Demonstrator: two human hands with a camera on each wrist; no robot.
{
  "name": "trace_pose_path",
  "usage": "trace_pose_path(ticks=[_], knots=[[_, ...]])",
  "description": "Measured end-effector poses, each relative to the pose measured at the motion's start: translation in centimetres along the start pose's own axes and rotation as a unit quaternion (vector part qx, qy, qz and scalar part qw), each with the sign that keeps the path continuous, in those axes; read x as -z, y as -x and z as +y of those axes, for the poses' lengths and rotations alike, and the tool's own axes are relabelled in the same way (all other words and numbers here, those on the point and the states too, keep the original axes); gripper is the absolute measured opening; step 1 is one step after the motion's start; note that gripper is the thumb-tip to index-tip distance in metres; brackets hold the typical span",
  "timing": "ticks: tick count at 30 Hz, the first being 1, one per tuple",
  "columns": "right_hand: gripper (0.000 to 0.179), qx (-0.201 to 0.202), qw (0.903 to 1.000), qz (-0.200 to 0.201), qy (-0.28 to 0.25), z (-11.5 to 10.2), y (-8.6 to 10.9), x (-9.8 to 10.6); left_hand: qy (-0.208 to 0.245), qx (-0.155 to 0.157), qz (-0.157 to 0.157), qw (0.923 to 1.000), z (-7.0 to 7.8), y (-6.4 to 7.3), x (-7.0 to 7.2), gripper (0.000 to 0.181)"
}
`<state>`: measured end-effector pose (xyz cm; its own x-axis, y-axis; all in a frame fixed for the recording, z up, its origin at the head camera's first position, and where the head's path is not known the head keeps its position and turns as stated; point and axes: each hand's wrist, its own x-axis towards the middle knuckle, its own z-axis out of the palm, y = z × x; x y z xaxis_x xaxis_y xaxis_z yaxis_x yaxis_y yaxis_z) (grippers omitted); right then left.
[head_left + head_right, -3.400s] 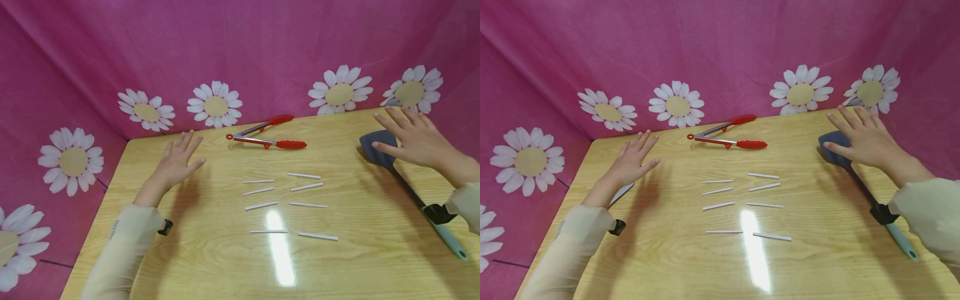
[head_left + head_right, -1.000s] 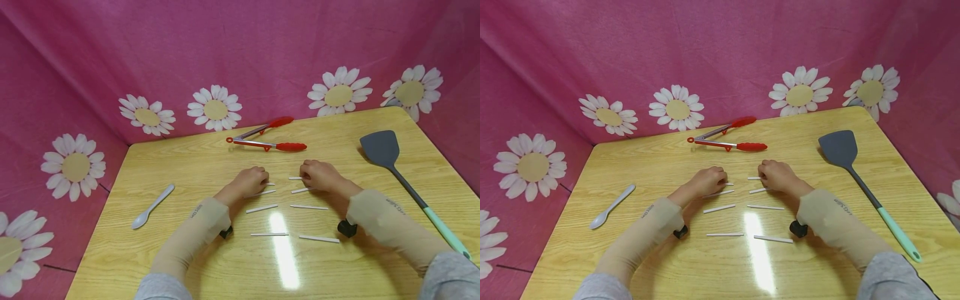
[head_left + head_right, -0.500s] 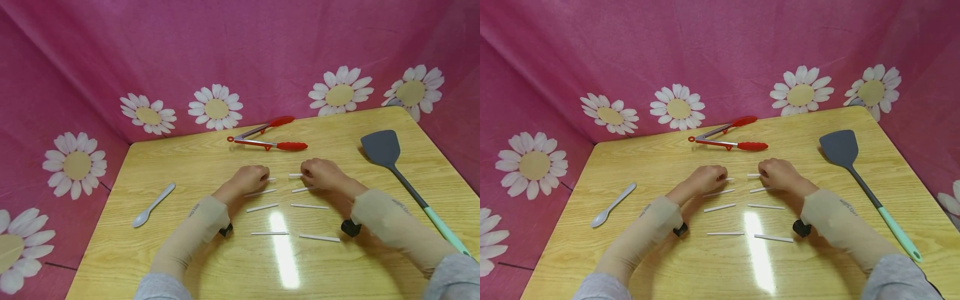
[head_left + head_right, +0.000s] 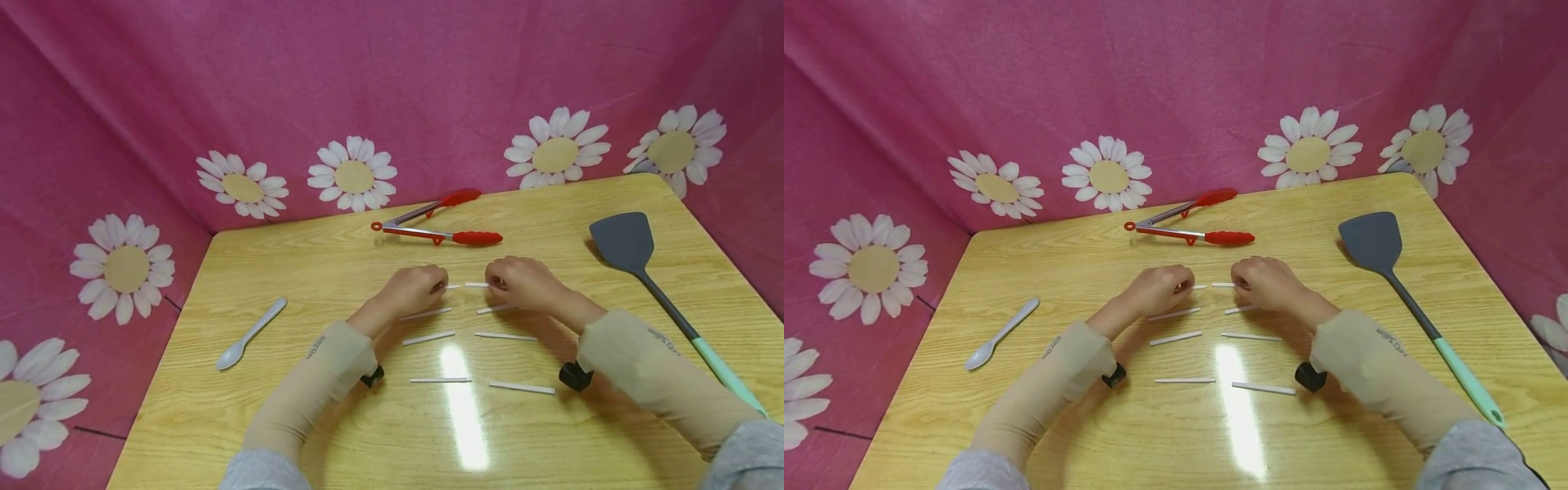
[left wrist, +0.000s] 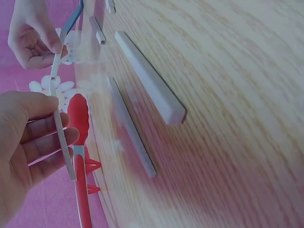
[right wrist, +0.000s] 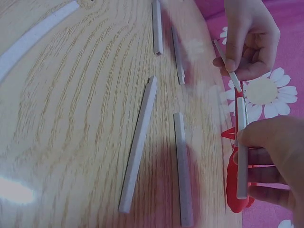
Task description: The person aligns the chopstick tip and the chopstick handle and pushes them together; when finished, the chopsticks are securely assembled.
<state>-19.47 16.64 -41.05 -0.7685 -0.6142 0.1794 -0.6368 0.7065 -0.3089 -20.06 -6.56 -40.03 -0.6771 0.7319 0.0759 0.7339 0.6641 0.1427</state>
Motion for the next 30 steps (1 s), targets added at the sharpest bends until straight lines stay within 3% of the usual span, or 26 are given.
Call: trace_pose_path(ticks=[20, 30], knots=[[0.011, 0.028, 0.9995, 0.015, 0.002, -0.13, 0.06, 0.01, 0.011, -0.005, 0.005, 0.9999, 0.07, -0.52, -0.29, 0.007], [0.007, 0.014, 0.9993, 0.027, -0.023, -0.23, 0.16, 0.08, 0.045, -0.015, 0.036, 0.9982, -0.02, -0.3, -0.05, 0.013]])
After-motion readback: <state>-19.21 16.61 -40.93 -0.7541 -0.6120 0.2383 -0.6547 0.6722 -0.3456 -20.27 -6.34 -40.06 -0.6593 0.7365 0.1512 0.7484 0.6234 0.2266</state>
